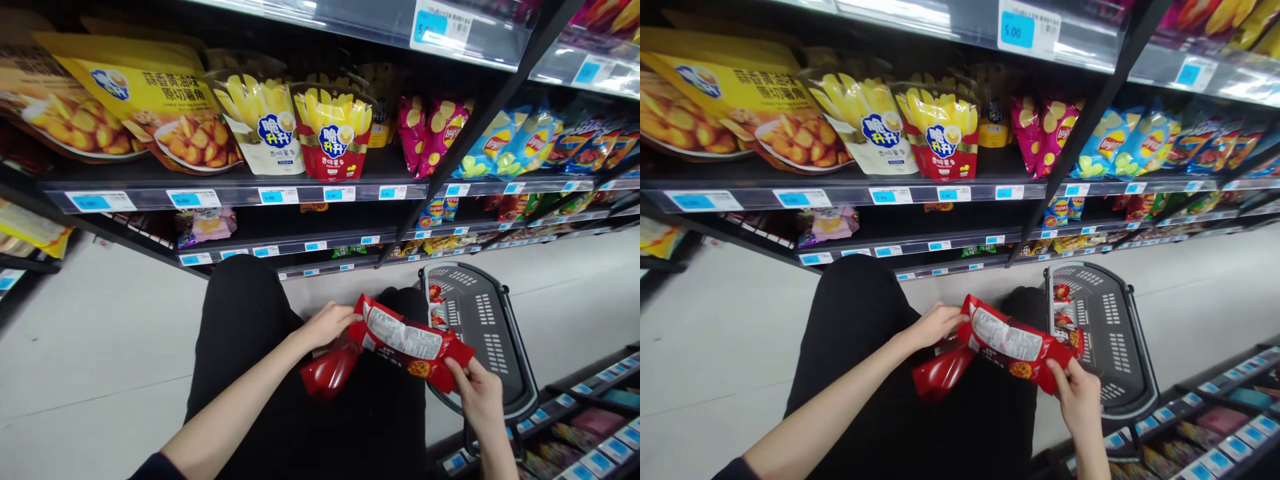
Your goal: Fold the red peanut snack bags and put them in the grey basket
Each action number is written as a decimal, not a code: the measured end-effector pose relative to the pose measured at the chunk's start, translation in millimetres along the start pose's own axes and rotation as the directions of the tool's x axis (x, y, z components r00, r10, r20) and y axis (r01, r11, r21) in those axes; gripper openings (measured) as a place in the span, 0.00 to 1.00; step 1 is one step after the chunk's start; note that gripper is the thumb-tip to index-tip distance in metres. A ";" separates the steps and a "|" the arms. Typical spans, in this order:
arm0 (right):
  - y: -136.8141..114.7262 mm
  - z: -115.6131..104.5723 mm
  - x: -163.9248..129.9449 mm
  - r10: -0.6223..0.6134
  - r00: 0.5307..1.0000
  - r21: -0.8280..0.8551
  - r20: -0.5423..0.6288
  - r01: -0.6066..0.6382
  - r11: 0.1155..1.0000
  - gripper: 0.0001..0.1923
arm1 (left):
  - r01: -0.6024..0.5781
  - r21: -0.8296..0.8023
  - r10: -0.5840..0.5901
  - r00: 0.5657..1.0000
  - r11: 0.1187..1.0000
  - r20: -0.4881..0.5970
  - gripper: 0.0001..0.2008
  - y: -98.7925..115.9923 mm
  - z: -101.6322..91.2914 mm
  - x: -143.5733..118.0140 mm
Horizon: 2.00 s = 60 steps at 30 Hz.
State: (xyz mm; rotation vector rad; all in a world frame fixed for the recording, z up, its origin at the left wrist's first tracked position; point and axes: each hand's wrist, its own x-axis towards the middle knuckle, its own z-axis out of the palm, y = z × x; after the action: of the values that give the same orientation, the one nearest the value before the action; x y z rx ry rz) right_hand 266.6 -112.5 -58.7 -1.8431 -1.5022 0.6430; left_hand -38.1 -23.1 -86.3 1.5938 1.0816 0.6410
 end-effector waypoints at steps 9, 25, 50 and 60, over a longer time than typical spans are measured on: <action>-36.2 -24.8 -0.8 -0.400 0.914 -0.079 0.071 0.405 0.911 0.15 | 0.046 -0.672 -0.031 0.999 0.739 0.034 0.17 4.2 -12.9 2.7; -51.6 44.4 -14.9 0.347 0.923 0.604 -0.165 -0.184 0.776 0.32 | 0.167 -0.934 -0.344 0.938 0.316 0.052 0.12 -3.9 19.2 9.7; -62.1 77.5 -25.9 -0.114 0.986 0.018 -0.121 0.117 0.993 0.16 | -0.044 -0.437 -0.272 0.724 0.898 -0.634 0.15 7.4 -7.8 18.9; -80.1 76.4 -19.9 -0.609 0.788 -0.305 -0.094 0.559 0.771 0.20 | -0.142 -0.626 -0.278 0.805 0.767 -0.523 0.15 -5.0 -14.0 23.7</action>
State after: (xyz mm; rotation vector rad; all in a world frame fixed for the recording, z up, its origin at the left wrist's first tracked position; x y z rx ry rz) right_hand 154.6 -108.3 -49.3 -1.4201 -1.9680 -0.0404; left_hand -40.8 4.5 -89.6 0.7348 1.1752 1.3591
